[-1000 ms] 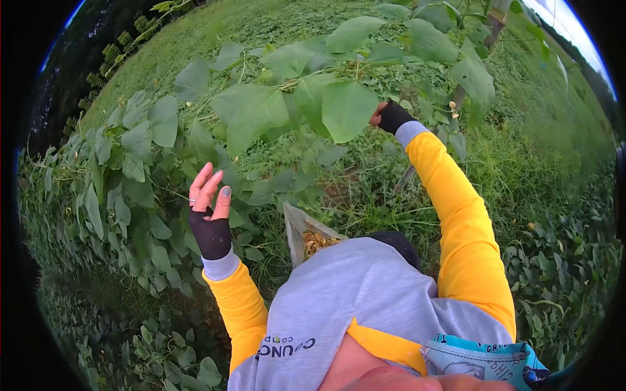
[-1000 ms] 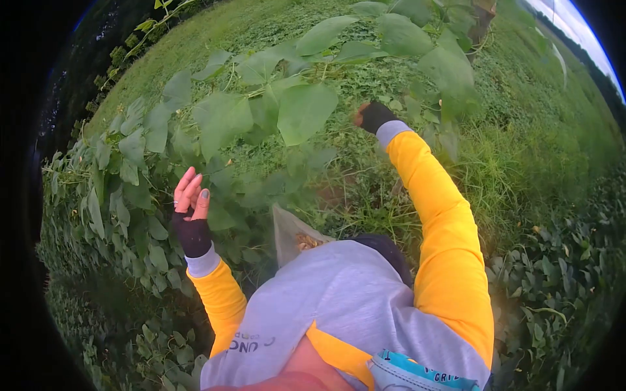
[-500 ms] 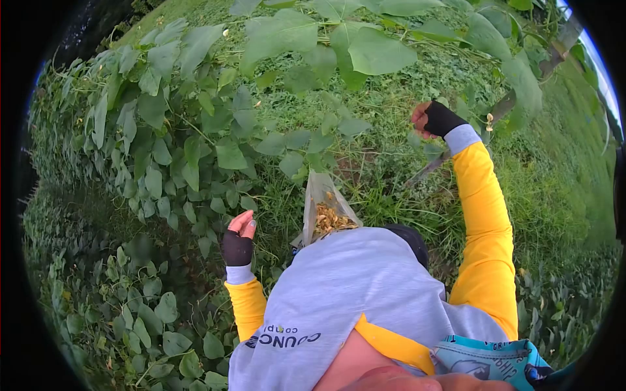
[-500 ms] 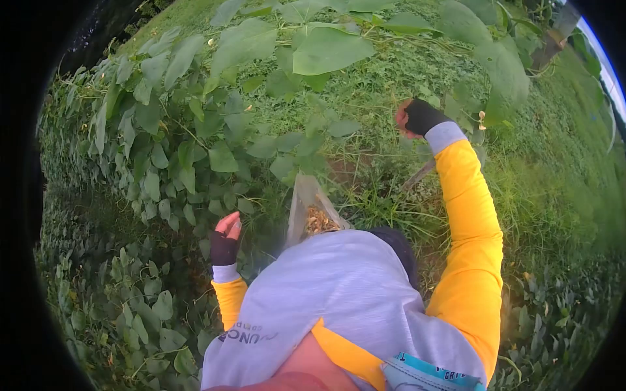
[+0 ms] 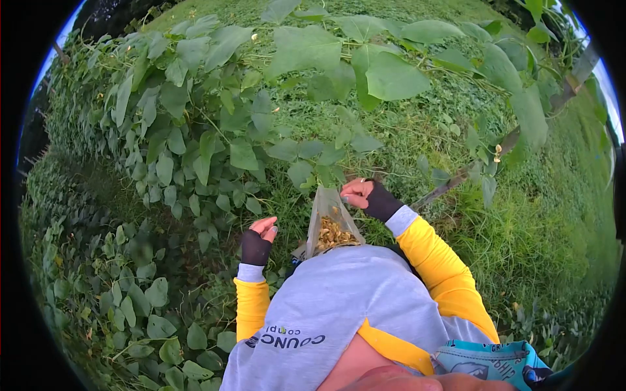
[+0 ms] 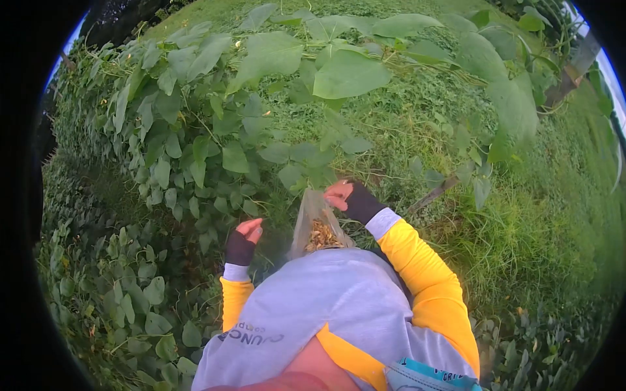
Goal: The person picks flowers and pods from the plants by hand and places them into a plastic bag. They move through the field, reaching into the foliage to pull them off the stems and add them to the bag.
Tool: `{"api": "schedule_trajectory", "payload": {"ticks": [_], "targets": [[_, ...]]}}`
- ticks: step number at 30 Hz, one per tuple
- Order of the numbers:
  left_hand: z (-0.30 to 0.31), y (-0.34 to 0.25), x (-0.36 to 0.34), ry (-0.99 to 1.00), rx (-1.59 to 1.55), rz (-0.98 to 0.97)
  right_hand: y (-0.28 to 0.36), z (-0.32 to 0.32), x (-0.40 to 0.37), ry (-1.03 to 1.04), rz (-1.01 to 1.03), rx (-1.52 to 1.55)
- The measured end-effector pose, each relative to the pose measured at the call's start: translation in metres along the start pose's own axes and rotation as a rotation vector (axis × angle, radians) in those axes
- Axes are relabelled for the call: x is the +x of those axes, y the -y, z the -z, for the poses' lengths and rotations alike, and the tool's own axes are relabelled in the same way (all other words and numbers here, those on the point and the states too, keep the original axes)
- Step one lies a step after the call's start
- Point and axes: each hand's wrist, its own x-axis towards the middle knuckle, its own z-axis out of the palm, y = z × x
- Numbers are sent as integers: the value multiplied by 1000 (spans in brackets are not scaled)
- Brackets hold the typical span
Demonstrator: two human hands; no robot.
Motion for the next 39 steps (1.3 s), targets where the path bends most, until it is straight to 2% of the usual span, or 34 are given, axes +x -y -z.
{"api": "schedule_trajectory", "payload": {"ticks": [2,3,4,6,8,10,12,14,15,18,21,22,24,25,28,29,30,35,37,39], "targets": [[3,7,-7,-34,23,28,-48,39,20,-249,-272,32],[4,8,-12,-57,30,34,-83,57,29,-419,-251,32],[5,9,-16,-72,23,35,-117,75,39,-586,-227,35],[7,14,-29,-112,3,57,-164,102,63,-946,-24,-354],[11,16,-42,-130,42,108,-163,121,82,-1030,183,-603],[18,10,-56,-108,63,205,-172,139,97,-906,140,-462],[20,13,-70,-164,77,236,-217,152,109,-547,-179,20],[23,20,-80,-198,80,279,-176,146,96,-503,-416,462],[23,22,-82,-219,56,283,-161,141,84,-462,-409,705],[24,30,-84,-244,-13,300,-125,140,44,-409,-430,716],[21,38,-69,-203,-41,310,-102,148,10,-518,-406,668],[21,39,-62,-178,-39,294,-104,154,-2,-500,-331,693],[20,40,-46,-124,-33,258,-91,159,-22,-630,-335,710],[17,48,-38,-142,-26,152,-86,161,-31,-652,-333,705],[20,57,-8,-79,77,68,-73,171,-52,-725,-334,669],[24,55,8,-47,-38,95,-64,168,-62,-765,-350,638],[26,57,15,-47,-21,64,-57,170,-67,-788,-363,609],[46,70,43,-2,7,-33,16,139,-52,-899,-397,435],[55,87,51,-4,39,-106,48,114,-27,-911,-306,331],[70,91,55,26,-5,11,86,69,12,-907,-178,223]]}}
